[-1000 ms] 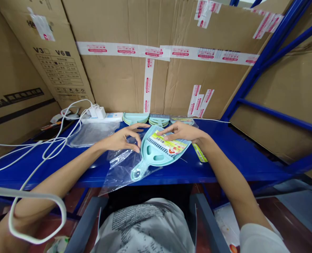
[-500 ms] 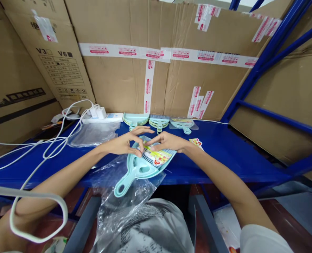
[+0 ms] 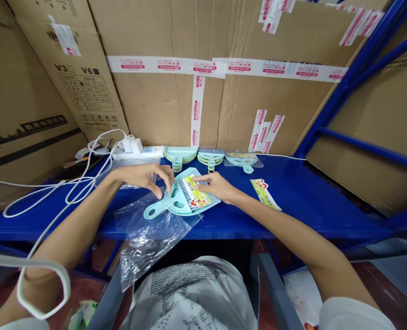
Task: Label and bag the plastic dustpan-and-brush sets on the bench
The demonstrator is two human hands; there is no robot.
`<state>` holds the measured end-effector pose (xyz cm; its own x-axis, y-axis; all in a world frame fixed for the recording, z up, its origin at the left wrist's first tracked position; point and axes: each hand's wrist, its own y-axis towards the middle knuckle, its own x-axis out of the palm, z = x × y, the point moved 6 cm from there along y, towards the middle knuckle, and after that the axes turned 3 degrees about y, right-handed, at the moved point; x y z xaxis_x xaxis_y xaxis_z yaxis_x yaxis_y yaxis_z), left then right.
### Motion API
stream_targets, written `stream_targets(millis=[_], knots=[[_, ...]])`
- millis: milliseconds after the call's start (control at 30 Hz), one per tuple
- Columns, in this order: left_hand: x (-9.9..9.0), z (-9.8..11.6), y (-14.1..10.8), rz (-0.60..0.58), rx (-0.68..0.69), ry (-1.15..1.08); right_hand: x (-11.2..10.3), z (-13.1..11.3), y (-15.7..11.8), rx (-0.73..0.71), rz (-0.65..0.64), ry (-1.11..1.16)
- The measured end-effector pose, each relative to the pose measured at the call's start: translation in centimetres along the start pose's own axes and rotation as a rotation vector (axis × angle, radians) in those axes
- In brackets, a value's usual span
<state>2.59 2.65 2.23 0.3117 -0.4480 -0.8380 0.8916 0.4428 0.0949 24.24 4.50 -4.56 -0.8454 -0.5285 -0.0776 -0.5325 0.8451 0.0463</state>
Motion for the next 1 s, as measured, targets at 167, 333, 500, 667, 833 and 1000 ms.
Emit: stream_targets(millis=[167,333,500,667,833,1000], knots=[[0.9,1.0,1.3,0.057,0.05,0.062,-0.1,-0.9,-0.3,-0.021,-0.01,0.024],[1.3,2.0,2.3,0.239,0.087,0.056,1.8,-0.9,-1.2,0.047,-0.167,0.05],[1.7,2.3,2.8,0.302,0.098,0.061,2.7,-0.6,-1.4,0.012,-0.163,0.066],[-2.3,-0.3,0.5,0.701,-0.007,-0.119,2.2,-1.3,-1.2,-0.049,-0.108,0.184],[-6.1,-6.4,-5.0,1.278,-0.125,-0.628,-0.2,-2.8,-0.7,-0.146,0.068,0.302],[-4.4,-8.1,-3.4,1.031,-0.289,-0.91,-4.0,-4.5,-0.4,-0.34,0.342,0.286]])
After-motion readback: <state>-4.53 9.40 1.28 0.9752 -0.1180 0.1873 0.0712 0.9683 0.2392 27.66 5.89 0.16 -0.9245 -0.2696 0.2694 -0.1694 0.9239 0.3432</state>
